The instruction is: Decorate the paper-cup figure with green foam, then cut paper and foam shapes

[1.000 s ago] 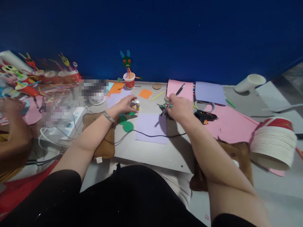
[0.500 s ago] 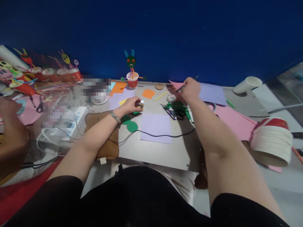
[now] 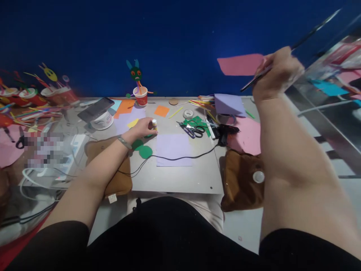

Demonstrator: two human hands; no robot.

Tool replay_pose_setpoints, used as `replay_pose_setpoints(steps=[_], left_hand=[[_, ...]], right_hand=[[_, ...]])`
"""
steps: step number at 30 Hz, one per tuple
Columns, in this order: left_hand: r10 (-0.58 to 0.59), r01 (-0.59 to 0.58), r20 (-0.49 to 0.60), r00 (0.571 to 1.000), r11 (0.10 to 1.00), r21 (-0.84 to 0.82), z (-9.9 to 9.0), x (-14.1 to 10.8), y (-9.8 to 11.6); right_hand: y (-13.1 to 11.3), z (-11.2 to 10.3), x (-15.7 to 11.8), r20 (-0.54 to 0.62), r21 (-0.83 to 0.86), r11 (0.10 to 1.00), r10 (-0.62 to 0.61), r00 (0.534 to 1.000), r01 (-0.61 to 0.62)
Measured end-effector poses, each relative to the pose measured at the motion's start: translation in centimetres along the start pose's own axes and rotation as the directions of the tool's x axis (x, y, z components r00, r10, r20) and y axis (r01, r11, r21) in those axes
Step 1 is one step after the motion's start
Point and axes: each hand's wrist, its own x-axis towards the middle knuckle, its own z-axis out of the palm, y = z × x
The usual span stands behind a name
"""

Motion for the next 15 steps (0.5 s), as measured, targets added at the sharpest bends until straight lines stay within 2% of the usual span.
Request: replay_pose_setpoints(steps=[2, 5, 7, 10, 15], left_hand=[[-0.009, 0.009, 0.004, 1.000, 1.000, -0.006, 0.0, 0.0, 0.0], [-0.012, 0.012, 0.005, 1.000, 1.000, -0.005, -0.2, -0.1, 0.1], [-0.004, 0.004, 0.016, 1.000, 1.000, 0.003, -0.3, -0.1, 0.2], [0.007, -0.007, 0.034, 0.999, 1.000, 0.006, -0.5, -0.1, 0.2], [0.004, -0.005, 0.045, 0.999, 1.000, 0.020, -0.5, 0.0, 0.1]], right_hand=[[0.3, 0.6, -1.1, 0.041, -0.062, 0.995, 0.085, 0.996, -0.082], [0.8, 2.5, -2.5, 0.193, -0.125, 0.988, 0.108, 0.975, -0.085], [1.3, 4.0, -3.4, 0.323, -0.136, 0.990, 0.070, 0.944, -0.027], [2.1, 5.9, -4.4, 0.497, -0.099, 0.991, -0.028, 0.867, 0.089], [2.9, 7.7, -5.0, 0.586, -0.057, 0.986, -0.096, 0.804, 0.158]])
